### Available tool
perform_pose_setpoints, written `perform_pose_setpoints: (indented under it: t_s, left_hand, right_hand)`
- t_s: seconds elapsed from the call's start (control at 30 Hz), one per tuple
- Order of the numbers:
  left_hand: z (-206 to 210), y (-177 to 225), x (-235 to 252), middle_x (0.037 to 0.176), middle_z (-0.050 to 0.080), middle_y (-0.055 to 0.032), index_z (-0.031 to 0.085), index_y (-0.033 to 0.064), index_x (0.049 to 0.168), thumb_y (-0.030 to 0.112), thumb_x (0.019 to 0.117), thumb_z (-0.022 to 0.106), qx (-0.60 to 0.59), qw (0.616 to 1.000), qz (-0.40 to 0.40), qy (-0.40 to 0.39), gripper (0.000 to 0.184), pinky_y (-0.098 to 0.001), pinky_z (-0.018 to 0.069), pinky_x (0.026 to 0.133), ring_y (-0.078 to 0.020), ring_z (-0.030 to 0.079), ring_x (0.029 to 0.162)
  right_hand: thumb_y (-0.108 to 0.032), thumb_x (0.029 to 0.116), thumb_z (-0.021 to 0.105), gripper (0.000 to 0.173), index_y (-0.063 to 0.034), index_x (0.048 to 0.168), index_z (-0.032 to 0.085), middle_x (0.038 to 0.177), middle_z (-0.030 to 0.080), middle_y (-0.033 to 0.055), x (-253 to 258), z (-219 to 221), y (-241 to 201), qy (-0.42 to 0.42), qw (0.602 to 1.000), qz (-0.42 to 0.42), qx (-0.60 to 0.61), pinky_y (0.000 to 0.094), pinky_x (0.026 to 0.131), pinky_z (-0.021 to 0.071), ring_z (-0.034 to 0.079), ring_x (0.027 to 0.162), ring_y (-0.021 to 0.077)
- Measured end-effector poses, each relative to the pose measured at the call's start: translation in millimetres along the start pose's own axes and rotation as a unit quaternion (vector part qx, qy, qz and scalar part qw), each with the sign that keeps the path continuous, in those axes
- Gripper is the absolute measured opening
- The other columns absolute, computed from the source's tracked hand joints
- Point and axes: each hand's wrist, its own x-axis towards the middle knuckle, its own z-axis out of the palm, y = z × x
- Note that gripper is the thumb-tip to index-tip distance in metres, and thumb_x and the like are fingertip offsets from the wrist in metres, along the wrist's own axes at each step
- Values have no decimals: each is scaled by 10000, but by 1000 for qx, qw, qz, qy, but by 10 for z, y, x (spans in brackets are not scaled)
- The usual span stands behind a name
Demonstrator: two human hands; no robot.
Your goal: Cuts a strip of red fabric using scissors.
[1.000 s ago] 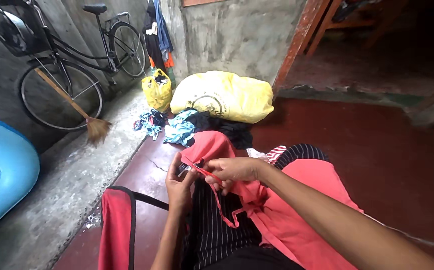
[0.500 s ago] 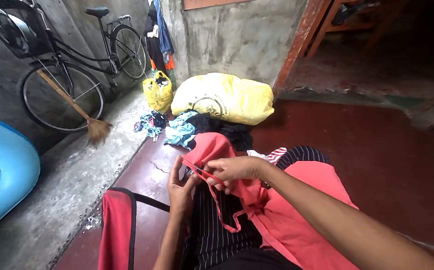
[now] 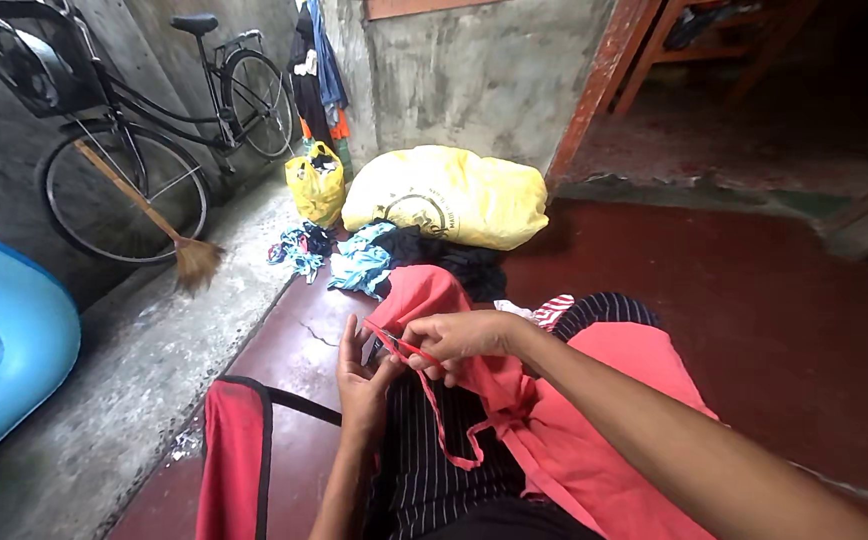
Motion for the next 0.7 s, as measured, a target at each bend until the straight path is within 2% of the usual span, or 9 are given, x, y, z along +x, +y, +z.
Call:
perform_pose_setpoints:
  t_s: [0.2,0.27,0.37,0.43,0.57,0.7]
  left_hand:
    - [19,-11,-22,1320,596,-121,334,180,1591,-115,770,744,21,999,16,-21,963,-416,629,772,-251,699,879]
    - [6,-16,-28,1317,600,-127,308,180,1601,-115,769,755,34,999,21,-31,990,-404,628,768,-246,699,862]
    - [15,-10,-46,1329,588,-139,213,193,1627,-89,769,786,45,998,14,-38,1070,-413,634,766,-259,703,841]
    - [17,13,-52,1346,577,-136,153,218,1640,-94,759,789,51,998,6,-36,1131,-411,635,769,-258,705,841]
    - [-30,56,-45,1398,534,-136,46,253,1642,-108,749,764,84,995,-11,-48,1201,-411,633,746,-249,706,822]
    - [-84,78,-72,1428,523,-133,-45,268,1634,-104,727,772,124,990,-50,-52,1276,-423,632,742,-252,714,821]
  right_hand:
    - [-144,1019,625,258,-52,1251,557,860,655,85,20,-5,5,13,999,-18,-27,305,604,552,643,680,148]
    - [-169,1015,641,267,-50,1243,565,838,662,79,41,10,4,22,999,-15,-29,285,581,535,633,655,134]
    - [-224,1016,644,285,-66,1237,559,830,638,70,64,-2,-8,16,1000,-5,-24,295,592,530,609,653,133]
    - [-197,1006,658,275,-56,1228,574,826,653,81,85,2,0,24,999,-17,-34,281,564,521,611,634,134]
    - [-161,1015,636,272,-49,1255,574,840,661,90,55,-40,-20,16,998,-32,-59,284,580,518,613,637,136]
    - [-235,1025,633,308,-69,1278,572,864,663,87,30,-3,-1,32,998,-16,-49,265,562,496,579,612,118]
